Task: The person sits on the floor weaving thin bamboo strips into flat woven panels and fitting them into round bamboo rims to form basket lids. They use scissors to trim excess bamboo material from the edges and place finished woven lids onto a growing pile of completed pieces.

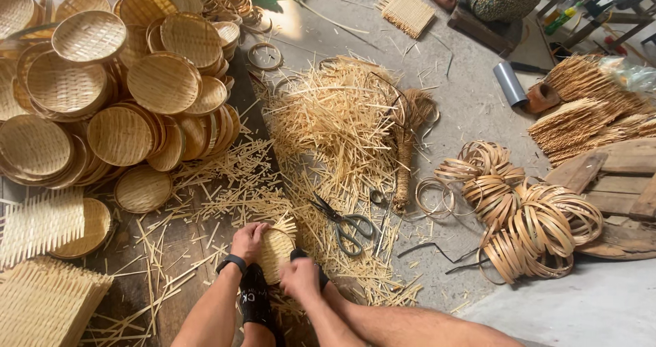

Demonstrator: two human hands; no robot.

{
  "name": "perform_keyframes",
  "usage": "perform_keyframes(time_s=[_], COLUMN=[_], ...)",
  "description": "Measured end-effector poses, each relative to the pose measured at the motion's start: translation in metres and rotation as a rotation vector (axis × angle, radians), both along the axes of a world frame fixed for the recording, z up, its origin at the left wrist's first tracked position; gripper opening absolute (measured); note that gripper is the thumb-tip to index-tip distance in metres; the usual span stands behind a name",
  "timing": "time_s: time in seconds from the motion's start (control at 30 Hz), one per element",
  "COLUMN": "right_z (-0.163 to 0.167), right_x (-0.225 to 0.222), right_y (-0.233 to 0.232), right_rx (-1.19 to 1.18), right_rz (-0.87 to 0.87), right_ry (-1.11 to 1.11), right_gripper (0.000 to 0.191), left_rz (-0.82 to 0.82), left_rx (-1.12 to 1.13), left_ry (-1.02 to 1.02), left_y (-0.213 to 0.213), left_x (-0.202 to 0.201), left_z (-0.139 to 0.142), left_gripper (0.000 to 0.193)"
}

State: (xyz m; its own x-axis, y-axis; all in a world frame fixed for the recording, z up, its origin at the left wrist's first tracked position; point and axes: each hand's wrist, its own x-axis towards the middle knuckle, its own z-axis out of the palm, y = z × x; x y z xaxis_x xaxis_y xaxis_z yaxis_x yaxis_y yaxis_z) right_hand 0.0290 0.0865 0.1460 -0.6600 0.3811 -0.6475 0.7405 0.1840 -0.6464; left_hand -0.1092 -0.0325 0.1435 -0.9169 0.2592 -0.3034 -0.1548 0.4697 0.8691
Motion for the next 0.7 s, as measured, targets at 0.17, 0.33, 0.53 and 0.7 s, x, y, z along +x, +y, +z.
perform_keyframes(time_s=[0.17, 0.33, 0.53, 0.7], right_z=[-0.009, -0.025, -0.014, 0.015], right_x=[-0.072, -0.103, -0.104, -0.075], right_y=[0.043, 0.048, 0.061, 0.064], right_rx=[0.107, -0.060, -0.163, -0.031], right_rz=[-0.052, -0.176, -0.241, 0.002], right_ry=[0.071, -0.011, -0.140, -0.053], right_gripper=[0.028, 0.049, 0.033, 0.035], left_rz=[0.077, 0.129, 0.140, -0.061], left_rx=[0.173, 0.234, 0.143, 0.012], left_ry=[-0.219, -0.292, -0.319, -0.286], left_y=[0.000, -0.001, 0.005, -0.004], left_x=[-0.015, -0.030, -0.024, 0.007], left_z=[-0.004, -0.011, -0.012, 0.010], left_gripper=[0.031, 0.035, 0.046, 0.064])
